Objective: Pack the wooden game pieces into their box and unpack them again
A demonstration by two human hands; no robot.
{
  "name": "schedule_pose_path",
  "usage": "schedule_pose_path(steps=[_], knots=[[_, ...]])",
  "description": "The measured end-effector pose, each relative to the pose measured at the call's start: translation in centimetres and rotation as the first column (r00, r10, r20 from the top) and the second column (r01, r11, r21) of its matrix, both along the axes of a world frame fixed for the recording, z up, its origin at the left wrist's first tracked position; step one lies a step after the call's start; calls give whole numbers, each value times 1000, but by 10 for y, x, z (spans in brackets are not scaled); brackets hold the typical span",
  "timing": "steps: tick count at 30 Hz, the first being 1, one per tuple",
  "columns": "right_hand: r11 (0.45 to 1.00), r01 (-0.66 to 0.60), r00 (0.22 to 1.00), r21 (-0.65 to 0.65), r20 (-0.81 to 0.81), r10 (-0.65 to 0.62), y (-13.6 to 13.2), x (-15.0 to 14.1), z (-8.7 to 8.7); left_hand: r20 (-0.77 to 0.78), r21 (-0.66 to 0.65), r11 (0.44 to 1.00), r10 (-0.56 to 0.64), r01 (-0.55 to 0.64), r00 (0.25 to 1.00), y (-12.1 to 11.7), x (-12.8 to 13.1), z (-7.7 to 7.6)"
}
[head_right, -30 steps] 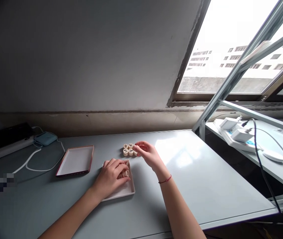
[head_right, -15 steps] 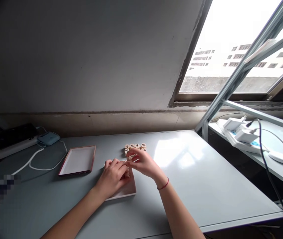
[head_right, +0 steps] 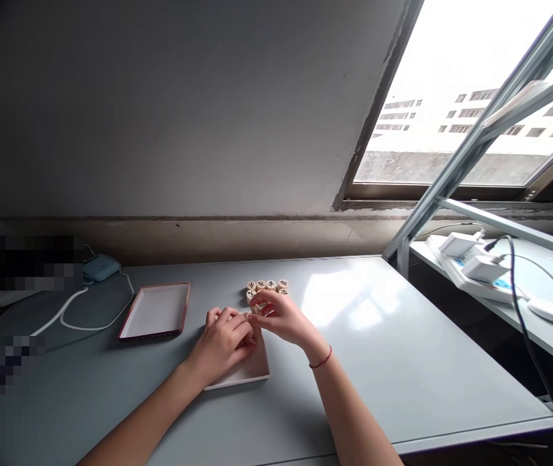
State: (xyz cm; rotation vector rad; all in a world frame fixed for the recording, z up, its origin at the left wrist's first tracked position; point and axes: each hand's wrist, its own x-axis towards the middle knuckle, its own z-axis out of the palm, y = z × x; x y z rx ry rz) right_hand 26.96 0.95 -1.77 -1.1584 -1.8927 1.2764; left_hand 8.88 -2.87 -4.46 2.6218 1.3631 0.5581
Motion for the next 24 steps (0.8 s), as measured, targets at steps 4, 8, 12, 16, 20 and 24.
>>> schedule_pose_path(steps=[4,8,12,16,20,24], knots=[[998,-56,997,26,61,55,0,3,2,-10,-13,1000,-4,4,1000,0,-2,1],[992,-115,990,51,93,110,-1,8,6,0,-24,999,-24,24,1000,-1,-4,3],[993,-108,990,50,97,103,-1,9,8,9,-19,999,-39,39,999,-1,-6,2],[992,-122,987,40,112,117,-1,8,9,15,2,1000,-30,30,999,0,-5,-2],[984,-172,976,41,140,165,-1,9,9,9,18,1000,-16,15,1000,0,-4,-4],[977,-209,964,51,177,197,-2,10,10,1,21,999,-27,27,1000,0,-4,-6]])
